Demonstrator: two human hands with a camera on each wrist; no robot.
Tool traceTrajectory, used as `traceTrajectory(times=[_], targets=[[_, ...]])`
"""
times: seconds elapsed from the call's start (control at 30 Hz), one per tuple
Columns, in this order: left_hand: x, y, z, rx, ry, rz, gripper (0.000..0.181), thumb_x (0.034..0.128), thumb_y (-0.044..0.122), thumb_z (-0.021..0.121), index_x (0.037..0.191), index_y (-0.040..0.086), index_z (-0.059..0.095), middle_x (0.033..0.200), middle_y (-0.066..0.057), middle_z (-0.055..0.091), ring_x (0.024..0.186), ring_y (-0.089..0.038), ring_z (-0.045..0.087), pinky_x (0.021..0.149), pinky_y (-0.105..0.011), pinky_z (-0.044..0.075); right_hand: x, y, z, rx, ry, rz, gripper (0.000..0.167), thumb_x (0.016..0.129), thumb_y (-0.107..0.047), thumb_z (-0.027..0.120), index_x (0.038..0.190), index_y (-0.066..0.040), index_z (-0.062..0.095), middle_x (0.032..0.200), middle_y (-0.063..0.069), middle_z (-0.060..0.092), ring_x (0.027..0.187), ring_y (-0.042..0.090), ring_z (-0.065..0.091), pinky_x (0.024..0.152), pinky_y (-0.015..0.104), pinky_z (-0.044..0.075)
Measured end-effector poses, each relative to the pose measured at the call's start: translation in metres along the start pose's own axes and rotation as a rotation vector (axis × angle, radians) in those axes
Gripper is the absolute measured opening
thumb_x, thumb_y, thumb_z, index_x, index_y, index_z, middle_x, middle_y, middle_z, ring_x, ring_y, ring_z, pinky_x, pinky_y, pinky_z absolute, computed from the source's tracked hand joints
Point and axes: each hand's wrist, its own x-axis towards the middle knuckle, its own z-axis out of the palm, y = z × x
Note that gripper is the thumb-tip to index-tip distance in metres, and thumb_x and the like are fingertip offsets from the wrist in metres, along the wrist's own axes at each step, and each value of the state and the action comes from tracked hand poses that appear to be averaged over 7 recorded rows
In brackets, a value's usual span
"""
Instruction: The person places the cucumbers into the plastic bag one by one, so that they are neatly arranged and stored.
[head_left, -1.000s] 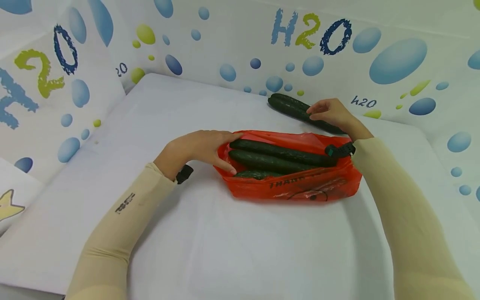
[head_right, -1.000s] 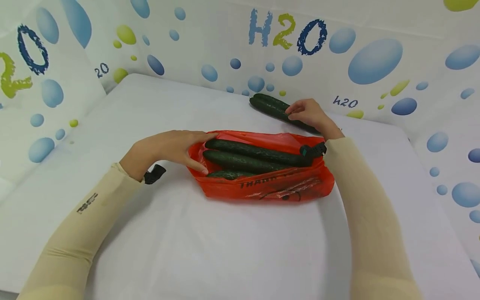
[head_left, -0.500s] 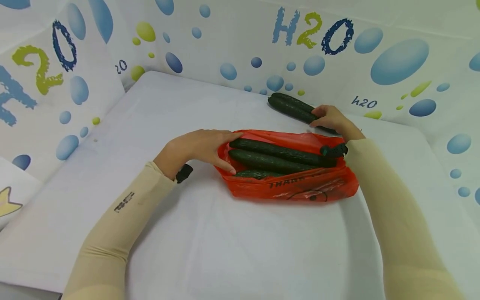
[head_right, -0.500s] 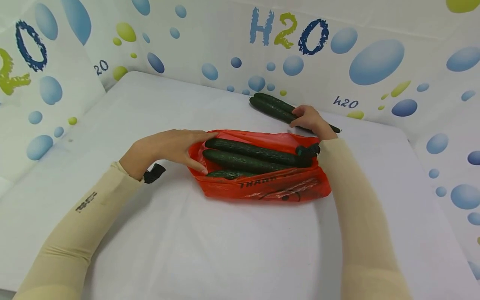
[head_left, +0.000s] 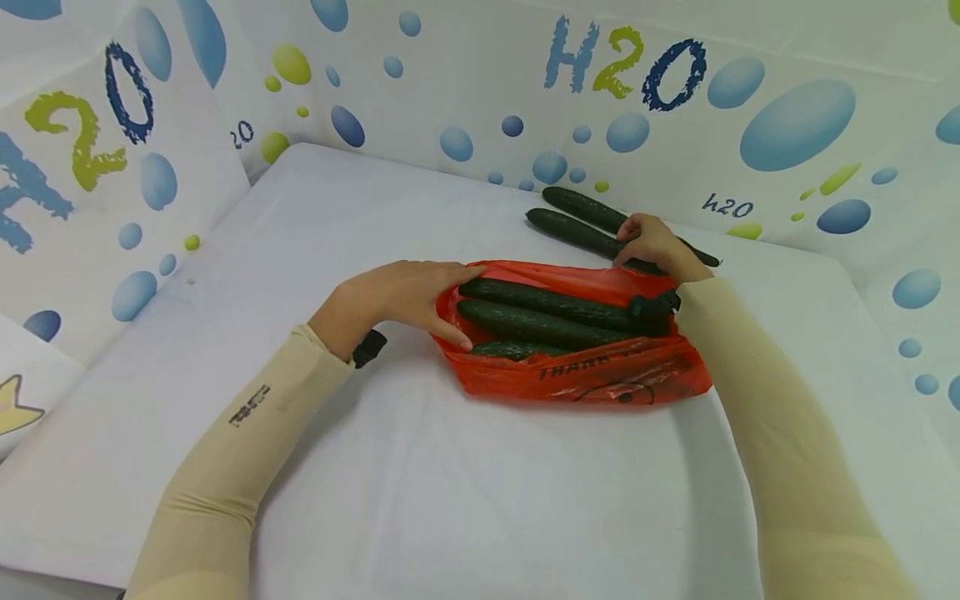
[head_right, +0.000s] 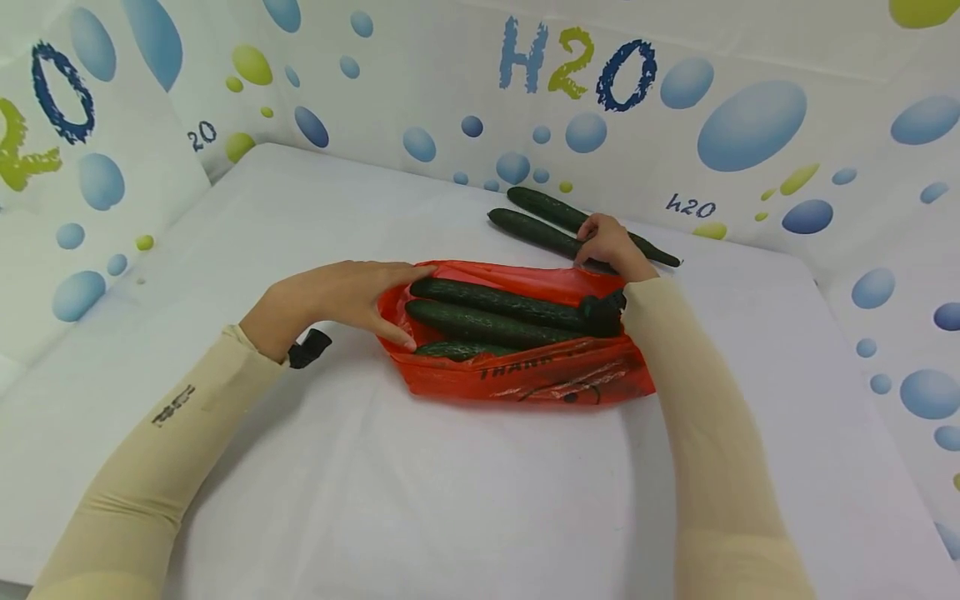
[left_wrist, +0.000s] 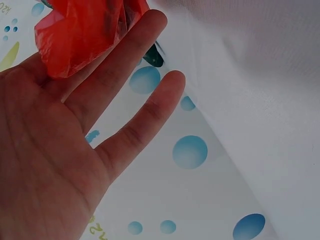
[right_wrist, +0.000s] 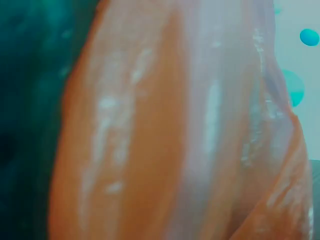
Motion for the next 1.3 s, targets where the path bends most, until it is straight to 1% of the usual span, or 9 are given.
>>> traceTrajectory(times=[0.07, 0.13, 0.23, 0.4, 0.57, 0.83, 1.03, 1.2, 1.3], targets=[[0.0, 0.002, 0.0, 0.004, -0.001, 0.002, 0.107, 0.0743, 0.058, 0.077, 0.155, 0.009, 0.026, 0.155, -0.007, 0.036, 0.141, -0.027, 0.035, 0.114, -0.049, 0.032, -0.002, 0.0, 0.001, 0.017, -0.002, 0.008, 0.045, 0.085, 0.003, 0.069, 0.121, 0.006, 0.044, 0.134, 0.03, 0.044, 0.119, 0.043, 0.044, 0.104, 0.053, 0.039], [0.0, 0.003, -0.001, 0.009, -0.004, 0.004, 0.107, 0.0744, 0.057, 0.078, 0.155, 0.009, 0.026, 0.154, -0.007, 0.037, 0.141, -0.027, 0.036, 0.114, -0.049, 0.032, -0.005, 0.0, 0.0, 0.004, -0.013, 0.001, 0.052, 0.086, 0.005, 0.067, 0.131, 0.006, 0.042, 0.137, 0.032, 0.043, 0.124, 0.045, 0.043, 0.105, 0.054, 0.039], [-0.001, 0.005, -0.001, 0.008, -0.008, 0.006, 0.106, 0.0746, 0.053, 0.079, 0.155, 0.009, 0.026, 0.153, -0.008, 0.038, 0.14, -0.028, 0.037, 0.113, -0.05, 0.033, -0.007, -0.001, -0.001, -0.006, -0.024, -0.012, 0.058, 0.087, 0.006, 0.065, 0.139, 0.006, 0.042, 0.14, 0.033, 0.041, 0.128, 0.046, 0.04, 0.107, 0.056, 0.037], [-0.002, 0.004, -0.001, -0.001, -0.012, 0.009, 0.104, 0.0758, 0.05, 0.079, 0.155, 0.01, 0.025, 0.154, -0.008, 0.038, 0.14, -0.028, 0.037, 0.112, -0.051, 0.033, -0.01, -0.003, -0.003, -0.021, 0.011, -0.04, 0.05, 0.086, 0.007, 0.064, 0.134, 0.008, 0.047, 0.137, 0.032, 0.042, 0.126, 0.045, 0.04, 0.107, 0.054, 0.037], [-0.003, 0.001, -0.002, -0.01, -0.008, 0.009, 0.104, 0.0757, 0.05, 0.079, 0.155, 0.01, 0.025, 0.153, -0.007, 0.038, 0.139, -0.028, 0.037, 0.112, -0.052, 0.034, -0.017, -0.009, -0.007, -0.015, 0.053, -0.079, 0.047, 0.087, 0.008, 0.061, 0.133, 0.007, 0.049, 0.137, 0.031, 0.044, 0.126, 0.044, 0.04, 0.108, 0.054, 0.036], [-0.004, -0.001, -0.002, -0.016, -0.017, -0.005, 0.106, 0.074, 0.052, 0.08, 0.155, 0.011, 0.025, 0.154, -0.008, 0.036, 0.141, -0.03, 0.033, 0.112, -0.053, 0.033, -0.033, -0.016, -0.009, 0.06, 0.09, -0.13, 0.047, 0.09, 0.005, 0.06, 0.135, 0.005, 0.048, 0.138, 0.028, 0.044, 0.125, 0.044, 0.043, 0.103, 0.054, 0.041], [-0.001, -0.001, -0.001, -0.023, -0.007, 0.019, 0.107, 0.0737, 0.052, 0.08, 0.155, 0.01, 0.025, 0.154, -0.008, 0.037, 0.141, -0.03, 0.034, 0.112, -0.052, 0.033, -0.046, -0.025, -0.017, 0.111, 0.158, -0.175, 0.046, 0.091, 0.003, 0.062, 0.135, 0.002, 0.051, 0.135, 0.025, 0.048, 0.119, 0.041, 0.05, 0.099, 0.046, 0.046], [0.0, 0.0, 0.0, -0.042, -0.013, 0.019, 0.105, 0.075, 0.048, 0.081, 0.155, 0.01, 0.025, 0.154, -0.009, 0.037, 0.141, -0.03, 0.034, 0.112, -0.052, 0.033, -0.058, -0.034, -0.024, 0.125, 0.208, -0.199, 0.047, 0.092, 0.0, 0.062, 0.137, -0.001, 0.051, 0.135, 0.022, 0.049, 0.116, 0.038, 0.051, 0.094, 0.036, 0.049], [-0.001, -0.001, 0.0, -0.037, -0.019, 0.013, 0.104, 0.0759, 0.047, 0.08, 0.155, 0.009, 0.025, 0.154, -0.009, 0.037, 0.141, -0.03, 0.034, 0.112, -0.052, 0.033, -0.066, -0.04, -0.028, 0.126, 0.221, -0.23, 0.047, 0.092, -0.002, 0.062, 0.138, -0.002, 0.051, 0.135, 0.02, 0.049, 0.117, 0.036, 0.05, 0.088, 0.029, 0.049]])
